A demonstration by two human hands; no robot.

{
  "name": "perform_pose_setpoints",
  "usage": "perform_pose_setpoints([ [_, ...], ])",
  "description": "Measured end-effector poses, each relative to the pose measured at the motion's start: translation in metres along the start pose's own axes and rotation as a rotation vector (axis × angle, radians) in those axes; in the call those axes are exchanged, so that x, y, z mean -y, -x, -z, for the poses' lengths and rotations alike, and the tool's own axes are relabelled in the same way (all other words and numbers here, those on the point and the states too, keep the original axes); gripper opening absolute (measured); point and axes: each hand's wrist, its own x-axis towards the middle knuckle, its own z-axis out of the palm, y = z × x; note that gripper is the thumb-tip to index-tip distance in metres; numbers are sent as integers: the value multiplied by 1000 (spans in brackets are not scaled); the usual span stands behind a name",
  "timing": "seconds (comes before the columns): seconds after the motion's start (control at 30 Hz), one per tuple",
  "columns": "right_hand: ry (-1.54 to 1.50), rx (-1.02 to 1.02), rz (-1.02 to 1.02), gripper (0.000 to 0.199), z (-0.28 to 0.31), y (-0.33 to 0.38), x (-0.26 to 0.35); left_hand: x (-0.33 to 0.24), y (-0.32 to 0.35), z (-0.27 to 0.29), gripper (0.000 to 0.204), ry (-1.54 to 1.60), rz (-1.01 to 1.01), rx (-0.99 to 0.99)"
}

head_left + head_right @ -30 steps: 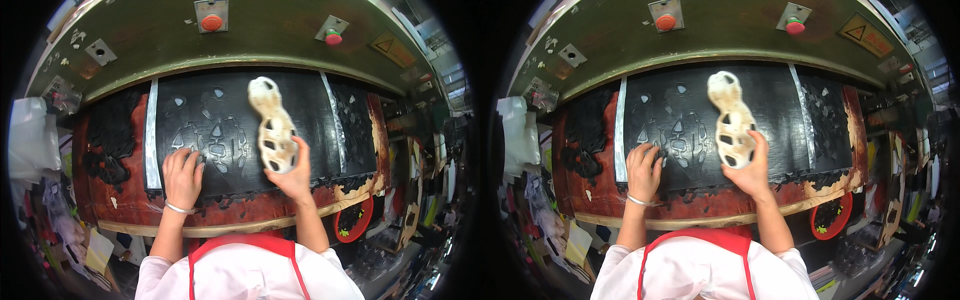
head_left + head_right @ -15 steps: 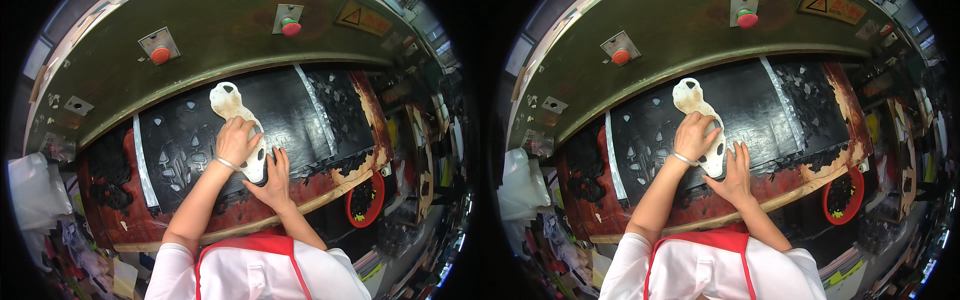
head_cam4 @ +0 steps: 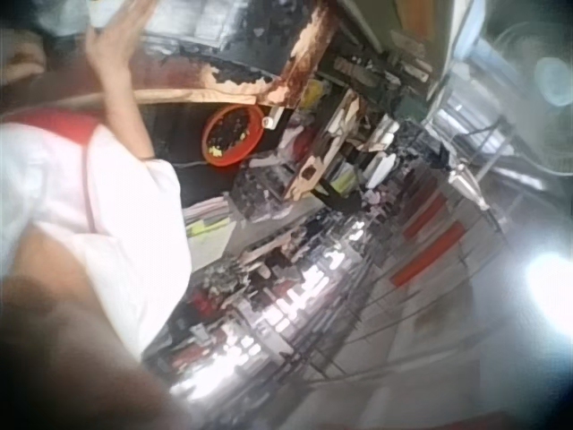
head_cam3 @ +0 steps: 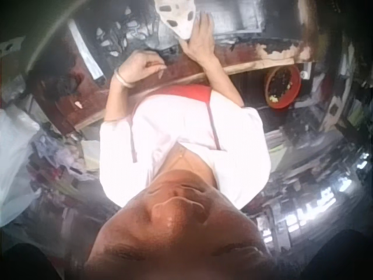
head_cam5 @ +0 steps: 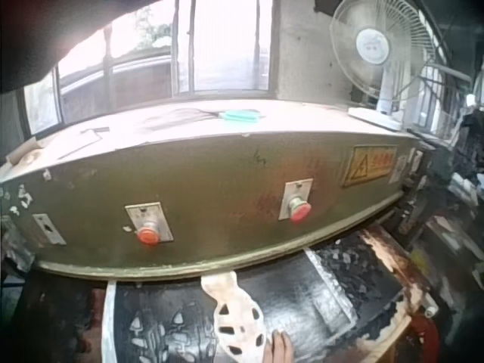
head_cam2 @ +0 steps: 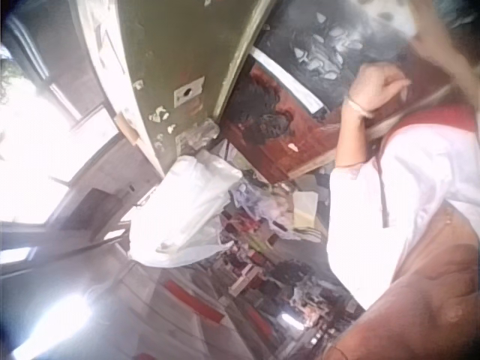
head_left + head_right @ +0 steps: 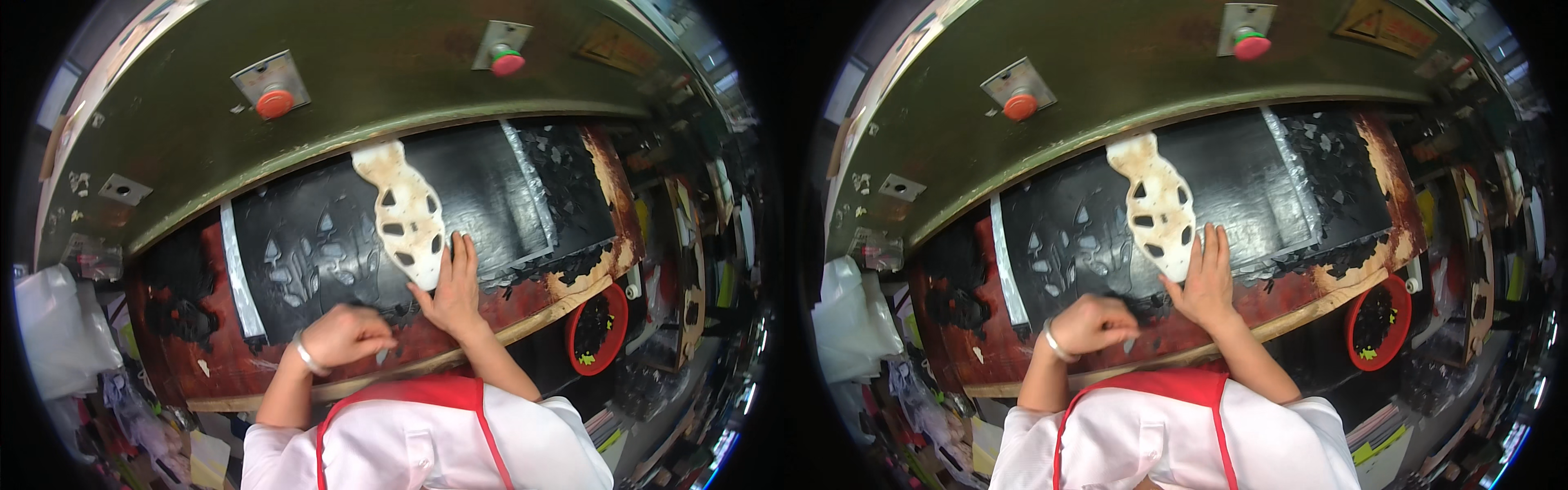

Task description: The person uses a die-cutting press to cut black rubber sheets into shoe insole shapes. They place a white template on the sheet, press the machine, remove the cut pieces, and repeat the cycle. The cut insoles are stacked on the table, and the person also handles a plastic bag and a roll of rubber material.

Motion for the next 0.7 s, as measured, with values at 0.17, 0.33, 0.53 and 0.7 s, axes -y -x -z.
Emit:
perform_pose_setpoints([
  [0.17, 57, 90, -20, 83, -25, -51, -3, 28, 75, -31, 13, -14, 404, -611],
  [0.33, -236, 137, -136, 87, -11, -113, -17, 63, 77, -56, 13, -365, 497, -964],
  [0.53, 34, -503, -52, 88, 36, -247, -67, 105, 48, -34, 7, -619, 351, -1023],
  [0.7, -48, -526, -112, 103, 13, -261, -58, 119, 26, 11, 5, -620, 386, -1093],
])
